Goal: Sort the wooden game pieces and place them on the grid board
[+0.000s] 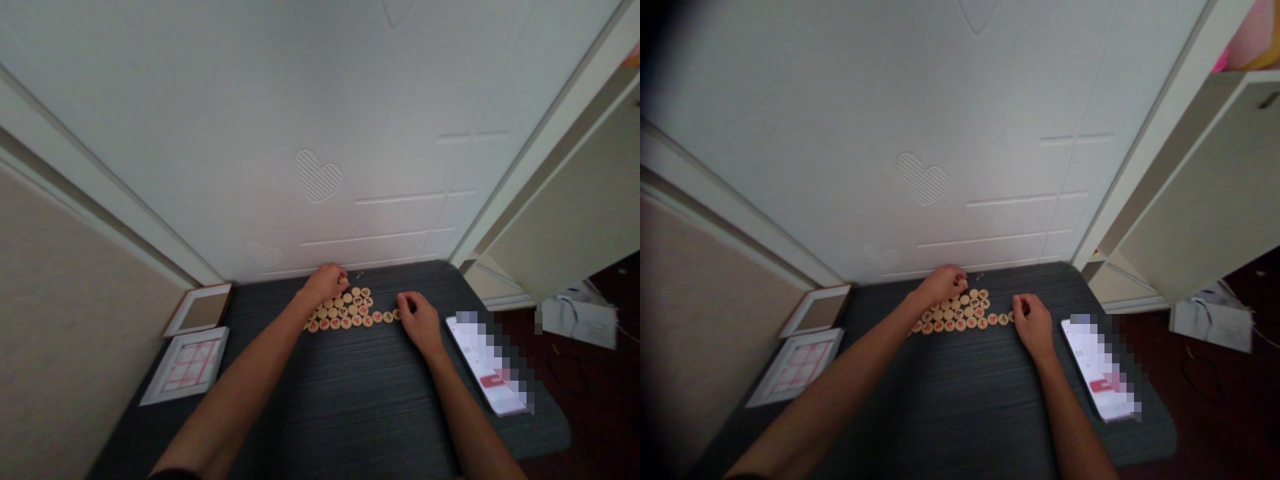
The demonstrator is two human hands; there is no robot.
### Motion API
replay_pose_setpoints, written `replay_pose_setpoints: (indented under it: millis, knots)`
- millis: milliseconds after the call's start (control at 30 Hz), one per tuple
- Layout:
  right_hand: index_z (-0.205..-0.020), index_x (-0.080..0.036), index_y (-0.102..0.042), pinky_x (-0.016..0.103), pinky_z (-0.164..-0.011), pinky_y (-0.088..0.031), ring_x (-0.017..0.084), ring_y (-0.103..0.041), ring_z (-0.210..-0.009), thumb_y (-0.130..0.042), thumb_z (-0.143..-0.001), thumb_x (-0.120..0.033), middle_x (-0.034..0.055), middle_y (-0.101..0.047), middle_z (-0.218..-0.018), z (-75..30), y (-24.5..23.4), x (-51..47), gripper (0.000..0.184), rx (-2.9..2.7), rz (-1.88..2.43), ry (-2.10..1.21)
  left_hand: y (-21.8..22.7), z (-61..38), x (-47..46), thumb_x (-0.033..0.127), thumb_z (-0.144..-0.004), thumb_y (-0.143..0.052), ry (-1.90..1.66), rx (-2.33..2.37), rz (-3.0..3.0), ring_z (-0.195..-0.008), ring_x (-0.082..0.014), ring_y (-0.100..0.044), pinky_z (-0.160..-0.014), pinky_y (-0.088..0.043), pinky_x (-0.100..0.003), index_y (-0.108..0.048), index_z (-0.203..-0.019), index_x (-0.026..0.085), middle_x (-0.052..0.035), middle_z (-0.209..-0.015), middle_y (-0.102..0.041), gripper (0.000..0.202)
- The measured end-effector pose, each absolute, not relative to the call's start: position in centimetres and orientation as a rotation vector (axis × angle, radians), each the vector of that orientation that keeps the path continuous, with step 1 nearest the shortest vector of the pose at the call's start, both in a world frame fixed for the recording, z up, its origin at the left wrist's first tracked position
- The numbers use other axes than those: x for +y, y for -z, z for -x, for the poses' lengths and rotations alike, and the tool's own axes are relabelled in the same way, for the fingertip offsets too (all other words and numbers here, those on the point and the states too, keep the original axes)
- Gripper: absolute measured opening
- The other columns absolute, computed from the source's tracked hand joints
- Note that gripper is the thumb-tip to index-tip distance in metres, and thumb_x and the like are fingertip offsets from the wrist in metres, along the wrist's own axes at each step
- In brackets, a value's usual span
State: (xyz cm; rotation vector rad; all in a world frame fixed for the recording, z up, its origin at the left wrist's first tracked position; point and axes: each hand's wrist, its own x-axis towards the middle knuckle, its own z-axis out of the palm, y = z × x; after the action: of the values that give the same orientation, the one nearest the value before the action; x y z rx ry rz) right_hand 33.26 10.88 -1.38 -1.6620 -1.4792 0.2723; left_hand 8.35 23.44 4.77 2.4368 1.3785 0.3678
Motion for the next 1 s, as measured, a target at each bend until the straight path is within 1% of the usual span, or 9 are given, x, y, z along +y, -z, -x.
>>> replay_pose_setpoints:
  millis: [100, 200, 267, 333, 400, 467, 633, 767, 1000]
  knots:
    - [-0.087, -0.021, -0.071, 0.033, -0.071, -0.048, 0.021, -0.065, -0.072, -0.049, -0.097, -0.051, 0.0062, -0.072, -0.081, -33.3, 1.3, 10.8, 0.039, -1.467, 1.653, -0.277, -5.9, -8.4, 23.0, 0.024, -0.076, -0.071, -0.442, 1.38, -2.393, -0.085, -0.0223, -0.069, -0.082, -0.054, -0.032, -0.078, -0.096, 0.02, -0.0075, -0.093, -0.075, 0.022]
    - [-0.089, -0.02, -0.07, 0.034, -0.072, -0.048, 0.022, -0.065, -0.075, -0.049, -0.097, -0.05, 0.0077, -0.072, -0.085, -33.6, 1.0, 10.5, 0.038, -1.44, 1.661, -0.257, -7.5, -8.0, 21.0, 0.03, -0.083, -0.066, -0.555, 1.335, -2.346, -0.085, -0.0191, -0.069, -0.083, -0.054, -0.031, -0.075, -0.106, 0.021, -0.0071, -0.102, -0.074, 0.026]
    - [-0.09, -0.019, -0.069, 0.035, -0.073, -0.049, 0.023, -0.064, -0.078, -0.048, -0.098, -0.049, 0.0089, -0.071, -0.088, -33.6, 0.7, 10.0, 0.038, -1.397, 1.663, -0.232, -8.2, -7.6, 18.7, 0.036, -0.091, -0.059, -0.648, 1.276, -2.252, -0.084, -0.0162, -0.069, -0.079, -0.055, -0.029, -0.071, -0.116, 0.021, -0.0066, -0.105, -0.074, 0.031]
    - [-0.091, -0.018, -0.069, 0.035, -0.074, -0.049, 0.023, -0.064, -0.079, -0.049, -0.098, -0.048, 0.0091, -0.071, -0.088, -33.2, 0.3, 9.0, 0.037, -1.33, 1.642, -0.194, -8.2, -7.2, 15.9, 0.04, -0.092, -0.06, -0.785, 1.113, -1.901, -0.082, -0.0169, -0.07, -0.072, -0.056, -0.029, -0.068, -0.12, 0.017, -0.0082, -0.101, -0.074, 0.036]
    - [-0.09, -0.019, -0.069, 0.035, -0.073, -0.049, 0.022, -0.063, -0.078, -0.051, -0.098, -0.046, 0.0082, -0.07, -0.086, -32.1, -0.2, 7.7, 0.033, -1.291, 1.59, -0.164, -7.5, -6.8, 13.1, 0.042, -0.092, -0.063, -0.799, 0.993, -1.628, -0.082, -0.0177, -0.07, -0.069, -0.056, -0.029, -0.068, -0.118, 0.017, -0.0081, -0.095, -0.074, 0.037]
    - [-0.089, -0.02, -0.069, 0.034, -0.072, -0.049, 0.022, -0.062, -0.076, -0.052, -0.098, -0.042, 0.0066, -0.069, -0.083, -30.3, -0.8, 6.1, 0.029, -1.344, 1.513, -0.181, -6.4, -6.4, 10.6, 0.042, -0.092, -0.064, -0.81, 0.921, -1.42, -0.081, -0.0176, -0.071, -0.072, -0.057, -0.03, -0.068, -0.115, 0.016, -0.0079, -0.093, -0.073, 0.035]
    - [-0.096, -0.023, -0.068, 0.034, -0.073, -0.052, 0.021, -0.064, -0.079, -0.053, -0.097, -0.029, 0.0055, -0.069, -0.087, -24.7, -1.8, 3.4, 0.017, -1.54, 1.29, -0.312, -3.8, -5.1, 7.4, 0.039, -0.085, -0.076, -0.765, 0.772, -1.12, -0.097, -0.023, -0.072, -0.084, -0.058, -0.035, -0.069, -0.112, 0.017, -0.0114, -0.122, -0.067, 0.035]
    - [-0.11, -0.024, -0.066, 0.035, -0.076, -0.054, 0.021, -0.065, -0.083, -0.053, -0.095, -0.023, 0.0053, -0.069, -0.092, -22.4, -1.8, 3.5, 0.02, -1.641, 1.196, -0.323, -3.2, -3.7, 7.2, 0.036, -0.084, -0.077, -0.804, 0.728, -1.047, -0.11, -0.0252, -0.069, -0.093, -0.056, -0.038, -0.069, -0.116, 0.019, -0.011, -0.127, -0.066, 0.036]
    - [-0.112, -0.025, -0.065, 0.039, -0.083, -0.057, 0.023, -0.066, -0.094, -0.057, -0.093, -0.022, 0.0071, -0.07, -0.101, -21.5, -1.5, 4.9, 0.02, -1.825, 1.131, -0.334, -2.6, -2.9, 6.8, 0.039, -0.083, -0.079, -0.895, 0.733, -0.921, -0.101, -0.0221, -0.068, -0.094, -0.056, -0.04, -0.07, -0.113, 0.018, -0.0106, -0.122, -0.067, 0.037]
